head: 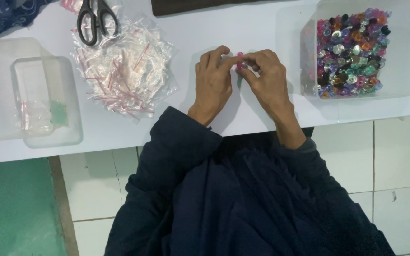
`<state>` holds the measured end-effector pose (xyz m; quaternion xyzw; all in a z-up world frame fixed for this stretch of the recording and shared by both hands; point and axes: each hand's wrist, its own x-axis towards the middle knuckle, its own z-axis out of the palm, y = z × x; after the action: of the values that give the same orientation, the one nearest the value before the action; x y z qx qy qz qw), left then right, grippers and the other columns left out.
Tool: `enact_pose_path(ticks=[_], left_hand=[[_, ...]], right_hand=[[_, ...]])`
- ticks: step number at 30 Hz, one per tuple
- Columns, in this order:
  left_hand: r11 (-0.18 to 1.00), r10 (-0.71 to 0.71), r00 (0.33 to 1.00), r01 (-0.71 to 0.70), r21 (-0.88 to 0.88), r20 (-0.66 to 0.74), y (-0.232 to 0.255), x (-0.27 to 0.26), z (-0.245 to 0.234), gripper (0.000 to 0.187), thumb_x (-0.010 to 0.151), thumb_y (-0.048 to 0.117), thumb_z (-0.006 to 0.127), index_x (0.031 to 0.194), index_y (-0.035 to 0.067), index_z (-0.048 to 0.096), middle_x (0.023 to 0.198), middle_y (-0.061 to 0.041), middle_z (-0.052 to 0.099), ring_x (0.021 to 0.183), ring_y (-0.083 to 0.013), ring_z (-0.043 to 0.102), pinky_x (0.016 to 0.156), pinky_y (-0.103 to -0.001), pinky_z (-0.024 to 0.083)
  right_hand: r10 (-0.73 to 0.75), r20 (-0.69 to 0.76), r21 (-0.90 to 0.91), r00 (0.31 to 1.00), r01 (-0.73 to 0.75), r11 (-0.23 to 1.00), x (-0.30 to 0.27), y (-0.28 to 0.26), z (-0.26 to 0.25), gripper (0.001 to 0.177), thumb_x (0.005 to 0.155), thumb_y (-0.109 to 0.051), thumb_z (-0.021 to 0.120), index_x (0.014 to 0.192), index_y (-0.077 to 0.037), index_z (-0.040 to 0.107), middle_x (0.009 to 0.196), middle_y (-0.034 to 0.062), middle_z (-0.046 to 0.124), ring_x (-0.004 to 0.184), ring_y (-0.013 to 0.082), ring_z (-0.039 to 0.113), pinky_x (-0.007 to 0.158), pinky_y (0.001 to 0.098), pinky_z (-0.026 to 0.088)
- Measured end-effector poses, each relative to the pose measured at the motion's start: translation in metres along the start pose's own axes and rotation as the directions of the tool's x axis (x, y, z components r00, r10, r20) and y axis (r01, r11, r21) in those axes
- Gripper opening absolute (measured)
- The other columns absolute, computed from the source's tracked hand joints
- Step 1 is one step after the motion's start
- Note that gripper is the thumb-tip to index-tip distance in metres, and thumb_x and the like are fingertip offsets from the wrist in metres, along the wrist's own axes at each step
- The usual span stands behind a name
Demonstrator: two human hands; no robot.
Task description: Picking small pink beads from a container and placing them into a small plastic bag
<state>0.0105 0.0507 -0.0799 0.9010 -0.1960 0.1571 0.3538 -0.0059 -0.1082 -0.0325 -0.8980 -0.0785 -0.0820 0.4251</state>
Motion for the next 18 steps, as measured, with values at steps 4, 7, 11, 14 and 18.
enact_pose_path(ticks=[4, 7, 11, 14, 18], left_hand=[[0.999, 0.039, 0.997, -0.041, -0.035, -0.072, 0.021, 0.01, -0.006, 0.032, 0.094, 0.0, 0.063, 0.117, 0.02, 0.069, 0.129, -0.004, 0.059, 0.112, -0.0294, 0.056, 0.079, -0.044, 0.047], [0.988, 0.092, 0.984, -0.109, -0.109, -0.155, 0.05, 0.021, -0.021, 0.03, 0.098, 0.002, 0.066, 0.117, 0.025, 0.065, 0.126, -0.003, 0.061, 0.107, -0.026, 0.06, 0.083, -0.04, 0.044], [0.964, 0.17, 0.967, -0.203, -0.172, -0.188, 0.087, 0.038, -0.033, 0.017, 0.097, 0.012, 0.064, 0.11, 0.023, 0.069, 0.122, -0.001, 0.063, 0.107, -0.0237, 0.062, 0.084, -0.038, 0.042], [0.942, 0.258, 0.954, -0.284, -0.18, -0.153, 0.099, 0.049, -0.027, 0.012, 0.098, 0.016, 0.063, 0.107, 0.022, 0.069, 0.122, -0.001, 0.061, 0.111, -0.0258, 0.06, 0.081, -0.04, 0.04], [0.91, 0.405, 0.912, -0.409, -0.074, -0.057, 0.108, 0.059, -0.001, 0.027, 0.087, 0.016, 0.068, 0.111, 0.028, 0.064, 0.133, -0.001, 0.054, 0.124, -0.0301, 0.052, 0.085, -0.044, 0.04]], right_hand=[[-0.003, 0.0, 0.013, 1.0, 0.003, 1.0, -0.008, -0.002, -0.014, 0.027, 0.095, -0.002, 0.071, 0.121, -0.005, 0.071, 0.106, 0.0107, 0.066, 0.087, 0.0191, 0.06, 0.075, 0.0296, 0.052], [-0.086, -0.037, -0.046, 0.996, 0.085, 0.995, -0.022, -0.019, -0.036, 0.03, 0.103, -0.003, 0.065, 0.133, -0.001, 0.065, 0.116, 0.0151, 0.065, 0.09, 0.0228, 0.064, 0.085, 0.0361, 0.051], [-0.202, -0.094, -0.103, 0.975, 0.192, 0.976, -0.044, -0.036, -0.074, 0.028, 0.106, 0.005, 0.061, 0.133, 0.012, 0.061, 0.121, 0.0256, 0.065, 0.104, 0.0327, 0.064, 0.085, 0.039, 0.056], [-0.191, -0.123, -0.109, 0.974, 0.178, 0.978, -0.055, -0.039, -0.102, 0.026, 0.103, 0.011, 0.068, 0.129, 0.014, 0.066, 0.123, 0.0277, 0.065, 0.1, 0.0334, 0.066, 0.089, 0.0394, 0.056], [-0.198, -0.158, -0.3, 0.967, 0.144, 0.943, -0.06, -0.016, -0.134, 0.015, 0.101, 0.012, 0.082, 0.116, 0.01, 0.077, 0.112, 0.023, 0.066, 0.113, 0.0369, 0.06, 0.094, 0.0456, 0.05]])
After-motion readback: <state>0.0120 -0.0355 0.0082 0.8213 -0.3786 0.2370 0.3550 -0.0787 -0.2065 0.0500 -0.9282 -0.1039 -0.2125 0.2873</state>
